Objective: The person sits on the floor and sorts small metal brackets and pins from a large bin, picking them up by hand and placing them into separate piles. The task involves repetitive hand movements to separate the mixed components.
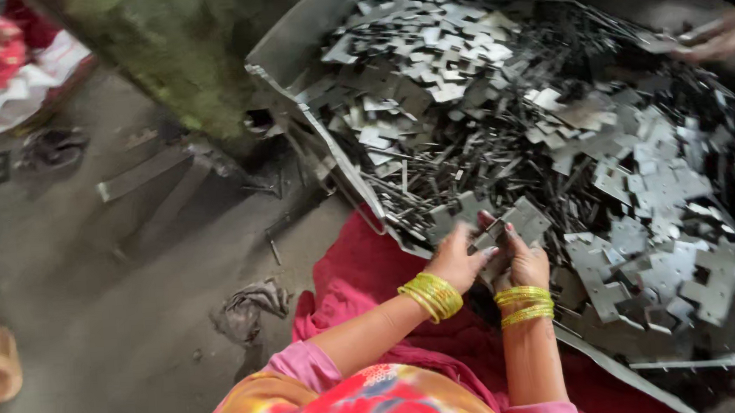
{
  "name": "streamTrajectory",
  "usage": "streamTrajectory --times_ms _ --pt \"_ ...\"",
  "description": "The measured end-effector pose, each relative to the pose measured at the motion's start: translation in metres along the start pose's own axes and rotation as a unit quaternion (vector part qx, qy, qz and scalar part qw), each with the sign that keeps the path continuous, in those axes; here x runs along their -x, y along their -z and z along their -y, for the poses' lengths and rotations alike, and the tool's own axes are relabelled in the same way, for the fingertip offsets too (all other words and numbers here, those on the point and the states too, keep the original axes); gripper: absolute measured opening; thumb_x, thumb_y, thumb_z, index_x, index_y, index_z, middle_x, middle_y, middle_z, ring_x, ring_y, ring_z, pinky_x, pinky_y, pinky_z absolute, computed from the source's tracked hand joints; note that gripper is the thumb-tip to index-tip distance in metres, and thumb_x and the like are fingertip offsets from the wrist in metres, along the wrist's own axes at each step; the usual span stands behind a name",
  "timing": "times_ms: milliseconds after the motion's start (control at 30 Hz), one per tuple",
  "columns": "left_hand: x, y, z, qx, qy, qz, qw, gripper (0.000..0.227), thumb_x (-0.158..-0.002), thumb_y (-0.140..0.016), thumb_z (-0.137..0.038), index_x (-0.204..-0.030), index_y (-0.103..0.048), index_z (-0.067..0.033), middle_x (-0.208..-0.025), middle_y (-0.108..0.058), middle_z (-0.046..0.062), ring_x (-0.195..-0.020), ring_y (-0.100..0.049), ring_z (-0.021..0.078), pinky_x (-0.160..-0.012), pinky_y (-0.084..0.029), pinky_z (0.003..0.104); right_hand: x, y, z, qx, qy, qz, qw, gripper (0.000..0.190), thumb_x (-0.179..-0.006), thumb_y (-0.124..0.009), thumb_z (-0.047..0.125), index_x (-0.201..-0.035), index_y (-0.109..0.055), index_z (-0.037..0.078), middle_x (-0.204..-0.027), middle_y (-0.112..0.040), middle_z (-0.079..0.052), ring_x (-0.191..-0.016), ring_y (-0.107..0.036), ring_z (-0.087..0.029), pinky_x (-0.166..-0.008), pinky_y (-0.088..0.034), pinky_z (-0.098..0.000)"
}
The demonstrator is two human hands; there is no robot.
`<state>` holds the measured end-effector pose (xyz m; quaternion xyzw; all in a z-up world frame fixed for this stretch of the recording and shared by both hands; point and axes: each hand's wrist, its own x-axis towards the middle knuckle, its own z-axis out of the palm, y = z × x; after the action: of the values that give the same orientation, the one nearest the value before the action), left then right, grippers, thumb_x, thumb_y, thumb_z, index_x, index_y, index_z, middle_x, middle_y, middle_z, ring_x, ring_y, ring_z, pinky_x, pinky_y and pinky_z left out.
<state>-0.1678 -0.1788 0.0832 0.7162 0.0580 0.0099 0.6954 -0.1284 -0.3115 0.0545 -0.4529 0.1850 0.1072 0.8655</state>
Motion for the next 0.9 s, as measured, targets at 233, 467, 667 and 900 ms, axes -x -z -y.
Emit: streamTrajectory --times_ms 233,467,667,900 --pt "-0.022 0.085 -0.013 -0.314 -0.120 0.144 0.931 0.026 -0.090 -0.066 -0.025 -0.111 -0.072 -0.0106 -0.100 -0.074 0.013 -0.098 -0.070 0.0336 -0.085 -0.053 0.046 0.029 -0.038 0.055 0.565 0.471 0.065 0.674 0.049 -0.077 -0.080 0.007 -0.123 -0.064 -0.003 -0.113 -0.071 -0.019 -0.099 -0.068 -0.034 -0.086 -0.054 -0.0456" --pt "-0.124 0.104 -0.002 -0.413 0.003 0.092 0.906 0.029 -0.094 -0.057 -0.027 -0.105 -0.075 -0.0065 -0.100 -0.073 0.021 -0.092 -0.072 0.0318 -0.086 -0.057 0.043 0.044 0.010 0.062 0.588 0.120 0.099 0.794 0.037 -0.082 -0.073 0.003 -0.118 -0.071 -0.001 -0.104 -0.078 -0.008 -0.091 -0.072 -0.017 -0.079 -0.057 -0.0318" --pt "-0.194 0.158 0.063 -0.539 0.047 -0.216 0.813 0.033 -0.091 -0.053 -0.028 -0.110 -0.065 -0.0041 -0.098 -0.073 0.023 -0.091 -0.072 0.0399 -0.077 -0.056 0.053 0.050 0.124 0.093 0.422 0.197 -0.079 0.882 0.034 -0.083 -0.076 -0.003 -0.116 -0.071 -0.004 -0.093 -0.073 -0.004 -0.083 -0.065 -0.009 -0.073 -0.054 -0.0249" --pt "-0.233 0.188 0.097 -0.360 0.184 -0.240 0.882 0.039 -0.071 -0.093 -0.022 -0.092 -0.071 0.0026 -0.094 -0.071 0.022 -0.083 -0.066 0.0353 -0.074 -0.051 0.046 0.052 0.257 0.238 0.574 0.369 -0.427 0.593 0.028 -0.080 -0.090 0.003 -0.104 -0.076 -0.002 -0.098 -0.074 -0.015 -0.082 -0.070 -0.027 -0.070 -0.055 -0.0405"
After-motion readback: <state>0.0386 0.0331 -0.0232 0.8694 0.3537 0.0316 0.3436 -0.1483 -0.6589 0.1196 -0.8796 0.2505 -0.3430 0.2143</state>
